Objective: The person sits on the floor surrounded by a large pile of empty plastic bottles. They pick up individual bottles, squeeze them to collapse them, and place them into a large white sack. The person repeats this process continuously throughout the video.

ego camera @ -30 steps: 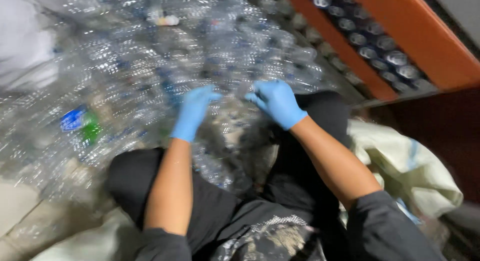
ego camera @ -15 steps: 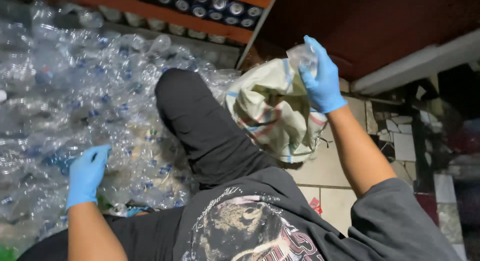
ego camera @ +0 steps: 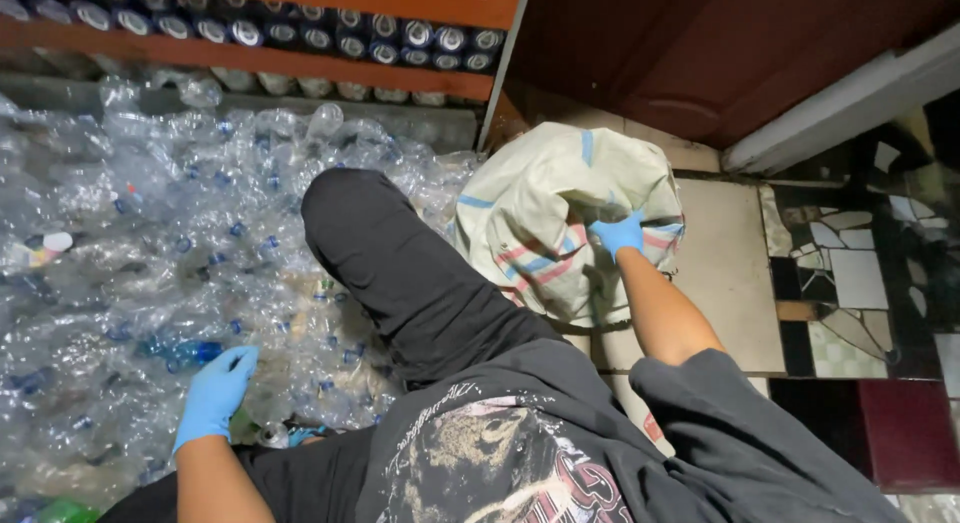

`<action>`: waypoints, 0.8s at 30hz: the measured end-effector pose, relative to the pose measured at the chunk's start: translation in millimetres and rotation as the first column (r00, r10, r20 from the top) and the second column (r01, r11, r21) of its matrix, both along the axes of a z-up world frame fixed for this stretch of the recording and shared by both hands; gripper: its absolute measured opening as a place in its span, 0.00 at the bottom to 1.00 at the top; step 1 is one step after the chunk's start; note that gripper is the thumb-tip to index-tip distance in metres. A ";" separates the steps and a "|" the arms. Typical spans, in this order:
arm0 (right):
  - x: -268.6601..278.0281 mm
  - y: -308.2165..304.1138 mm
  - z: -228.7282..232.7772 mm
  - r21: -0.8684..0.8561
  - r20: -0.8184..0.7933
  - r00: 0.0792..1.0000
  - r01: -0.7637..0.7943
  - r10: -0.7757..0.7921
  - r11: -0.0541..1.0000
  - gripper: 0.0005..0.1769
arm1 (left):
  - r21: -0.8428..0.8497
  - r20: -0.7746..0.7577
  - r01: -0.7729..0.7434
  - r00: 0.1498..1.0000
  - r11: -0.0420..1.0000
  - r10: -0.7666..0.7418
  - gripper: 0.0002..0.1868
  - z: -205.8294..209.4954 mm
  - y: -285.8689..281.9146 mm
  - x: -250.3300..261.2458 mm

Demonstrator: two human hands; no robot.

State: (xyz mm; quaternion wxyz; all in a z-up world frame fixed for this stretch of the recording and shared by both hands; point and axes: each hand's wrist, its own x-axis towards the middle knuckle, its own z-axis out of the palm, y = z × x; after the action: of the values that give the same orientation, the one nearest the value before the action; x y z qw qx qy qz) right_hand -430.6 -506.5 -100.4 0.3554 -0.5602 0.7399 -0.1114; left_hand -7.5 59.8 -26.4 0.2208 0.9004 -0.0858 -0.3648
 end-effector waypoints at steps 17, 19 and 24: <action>76.5 -72.8 29.1 0.218 -0.708 0.168 -0.872 0.686 0.438 0.29 | 0.030 0.031 0.185 0.982 0.982 -0.186 0.24 -45.7 19.2 10.8; 75.6 -70.0 56.3 0.209 -0.658 0.210 -0.872 0.723 0.443 0.29 | 0.039 0.034 0.187 0.981 0.982 -0.189 0.24 -52.4 21.4 11.8; 74.8 -73.6 91.6 0.193 -0.427 0.341 -0.870 0.838 0.453 0.30 | 0.022 0.004 0.163 0.987 0.986 -0.163 0.26 -23.5 15.1 1.7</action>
State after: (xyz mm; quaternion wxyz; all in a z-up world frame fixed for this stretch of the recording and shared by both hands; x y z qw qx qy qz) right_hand -355.8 -580.1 -8.8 0.1530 -0.8833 0.3940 0.2027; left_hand -5.8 74.9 -50.0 0.1801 0.8938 -0.1558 -0.3800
